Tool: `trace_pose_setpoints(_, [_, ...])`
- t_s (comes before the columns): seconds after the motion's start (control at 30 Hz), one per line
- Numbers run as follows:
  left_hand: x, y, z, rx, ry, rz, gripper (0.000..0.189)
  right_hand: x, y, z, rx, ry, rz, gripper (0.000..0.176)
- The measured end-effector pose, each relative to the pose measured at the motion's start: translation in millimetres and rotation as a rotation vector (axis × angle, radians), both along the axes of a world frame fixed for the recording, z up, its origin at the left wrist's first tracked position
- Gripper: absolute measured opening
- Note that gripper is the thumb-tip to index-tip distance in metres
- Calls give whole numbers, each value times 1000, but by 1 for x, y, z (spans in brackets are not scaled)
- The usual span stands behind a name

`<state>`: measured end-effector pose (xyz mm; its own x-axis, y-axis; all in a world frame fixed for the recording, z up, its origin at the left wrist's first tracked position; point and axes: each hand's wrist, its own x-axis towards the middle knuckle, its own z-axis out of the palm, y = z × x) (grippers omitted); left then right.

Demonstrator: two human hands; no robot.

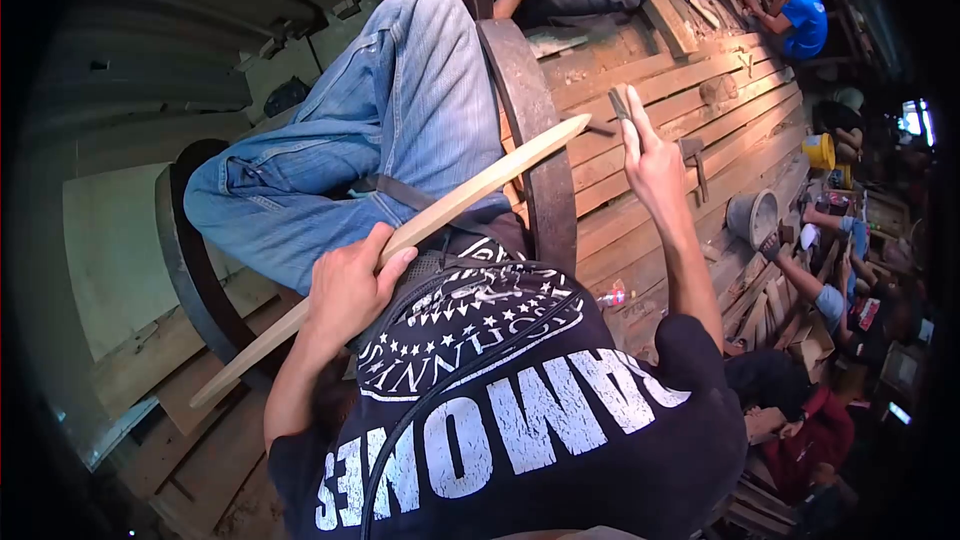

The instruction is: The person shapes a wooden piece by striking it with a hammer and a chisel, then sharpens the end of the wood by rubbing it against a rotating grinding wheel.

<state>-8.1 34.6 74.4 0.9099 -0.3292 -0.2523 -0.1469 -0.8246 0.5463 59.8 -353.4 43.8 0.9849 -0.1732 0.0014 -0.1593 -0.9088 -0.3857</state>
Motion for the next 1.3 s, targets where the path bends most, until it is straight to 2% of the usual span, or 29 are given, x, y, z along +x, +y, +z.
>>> trace_pose_setpoints(0.13, [-10, -8, 3, 32, -34, 33, 31, -8, 28, 34, 170, -270, 155, 49])
trace_pose_setpoints(0.17, [-9, -8, -4, 29, -110, 52, 30, -11, 33, 28, 251, -330, 301, 52])
trace_pose_setpoints(0.23, [-12, -7, -11, -13, -255, 72, 30, -19, 33, 7, 161, -254, 272, 51])
trace_pose_setpoints(0.3, [-11, -4, -13, -25, -266, 62, 32, -12, 27, -2, 55, -165, 165, 50])
trace_pose_setpoints(0.33, [-12, -3, -14, -33, -269, 68, 34, -8, 20, 2, 51, -170, 170, 50])
trace_pose_setpoints(0.4, [-13, -4, -13, -13, -276, 76, 36, -5, 16, 20, -30, 29, 22, 50])
trace_pose_setpoints(0.53, [-13, -5, -10, -3, -256, 76, 36, -22, 49, 26, 242, -302, 267, 50])
trace_pose_setpoints(0.57, [-10, -5, -11, -61, -261, 85, 35, -23, 54, 29, 157, -167, 275, 50])
trace_pose_setpoints(0.6, [-9, -4, -10, -117, -261, 91, 34, -22, 51, 22, 161, -164, 267, 50])
trace_pose_setpoints(0.7, [-7, -5, -8, -141, -220, 131, 30, -4, 28, 20, -85, 87, 27, 52])
trace_pose_setpoints(0.73, [-10, -5, -6, -126, -193, 135, 28, -6, 27, 21, -84, 89, 30, 52])
trace_pose_setpoints(0.8, [-10, -9, -7, -147, -231, 139, 27, -5, 24, 26, 87, -154, 84, 51])
trace_pose_setpoints(0.83, [-13, -11, -7, -160, -254, 131, 26, -9, 36, 38, 127, -196, 128, 52])
trace_pose_setpoints(0.87, [-18, -12, -7, -157, -235, 134, 26, -16, 42, 37, 130, -178, 128, 52])
trace_pose_setpoints(0.93, [-14, -12, -10, -190, -318, 132, 26, -19, 49, 31, 8, -105, 295, 52])
trace_pose_setpoints(1.0, [-14, -10, -12, -175, -315, 112, 27, -12, 31, 10, 61, -188, 242, 52])
trace_pose_setpoints(1.07, [-15, -9, -17, -200, -379, 97, 28, -3, 8, 9, -143, 53, -13, 52])
trace_pose_setpoints(1.13, [-15, -10, -14, -191, -371, 103, 29, -2, 17, 28, -148, 25, -4, 52])
trace_pose_setpoints(1.2, [-22, -11, -13, -172, -321, 96, 29, -19, 37, 30, 117, -276, 208, 50])
trace_pose_setpoints(1.23, [-21, -11, -16, -183, -364, 92, 29, -22, 42, 21, 137, -339, 327, 50])
trace_pose_setpoints(1.27, [-16, -10, -19, -193, -420, 81, 29, -20, 41, 11, 140, -346, 316, 50])
trace_pose_setpoints(1.3, [-16, -9, -19, -193, -422, 75, 28, -19, 37, 4, 87, -235, 191, 51])
